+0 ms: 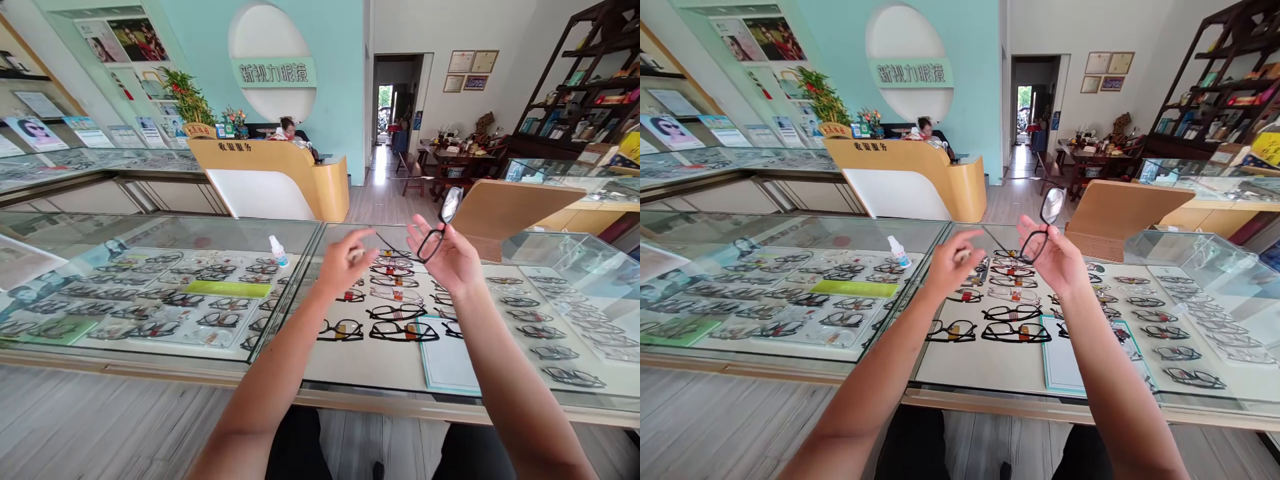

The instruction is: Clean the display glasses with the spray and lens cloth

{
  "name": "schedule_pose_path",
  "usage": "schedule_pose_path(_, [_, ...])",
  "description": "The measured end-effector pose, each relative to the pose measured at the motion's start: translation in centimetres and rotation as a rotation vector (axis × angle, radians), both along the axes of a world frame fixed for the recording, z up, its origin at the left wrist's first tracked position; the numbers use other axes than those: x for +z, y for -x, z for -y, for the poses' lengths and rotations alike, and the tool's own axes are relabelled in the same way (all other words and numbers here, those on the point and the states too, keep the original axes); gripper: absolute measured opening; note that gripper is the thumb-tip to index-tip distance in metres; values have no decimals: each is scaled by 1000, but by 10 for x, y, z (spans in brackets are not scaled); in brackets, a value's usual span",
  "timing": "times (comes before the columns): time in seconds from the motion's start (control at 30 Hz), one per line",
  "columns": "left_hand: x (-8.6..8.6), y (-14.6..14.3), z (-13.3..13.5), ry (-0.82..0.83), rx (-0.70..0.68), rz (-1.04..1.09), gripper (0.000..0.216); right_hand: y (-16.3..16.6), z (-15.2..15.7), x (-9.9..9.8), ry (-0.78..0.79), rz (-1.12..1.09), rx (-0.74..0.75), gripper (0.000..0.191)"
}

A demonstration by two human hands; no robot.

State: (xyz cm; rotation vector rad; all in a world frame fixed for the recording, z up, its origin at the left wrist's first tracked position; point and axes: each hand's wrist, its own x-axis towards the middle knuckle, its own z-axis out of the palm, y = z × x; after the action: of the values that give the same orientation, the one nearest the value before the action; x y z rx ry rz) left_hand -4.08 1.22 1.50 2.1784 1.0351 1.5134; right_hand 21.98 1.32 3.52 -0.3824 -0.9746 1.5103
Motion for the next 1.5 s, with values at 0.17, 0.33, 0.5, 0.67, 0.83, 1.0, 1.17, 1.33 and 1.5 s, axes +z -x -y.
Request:
schedule_pose_path(0.17, [0,33,-40,-18,299,847,62,-3,-2,-1,20,-8,-20,9])
schedule_pose_path(0.33, [-8,70,-73,210,579,1272,66,-4,-4,-3,44,2,-38,11])
schedule_pose_path(0.5, [-16,90,-86,404,668,1416,60,-7,-5,-3,51,-25,-39,18])
schedule_pose_path(0.67, [-27,97,-92,590,699,1405,49,-7,0,-1,29,-47,-35,16])
schedule_pose_path(0.83, [-37,102,-97,641,739,1343,32,-6,5,2,9,-35,-21,17])
schedule_pose_path(1.0, [-33,97,-94,509,702,1180,19,-4,5,0,-10,-40,-19,17])
schedule_pose_path(1.17, [-13,75,-74,426,487,962,37,0,6,-2,-12,-45,-16,16])
schedule_pose_path(1.33, [4,39,-40,394,203,643,47,9,9,-1,-12,-20,-6,25])
schedule_pose_path(1.5, [9,16,-16,339,65,481,39,16,8,-6,-22,44,28,26])
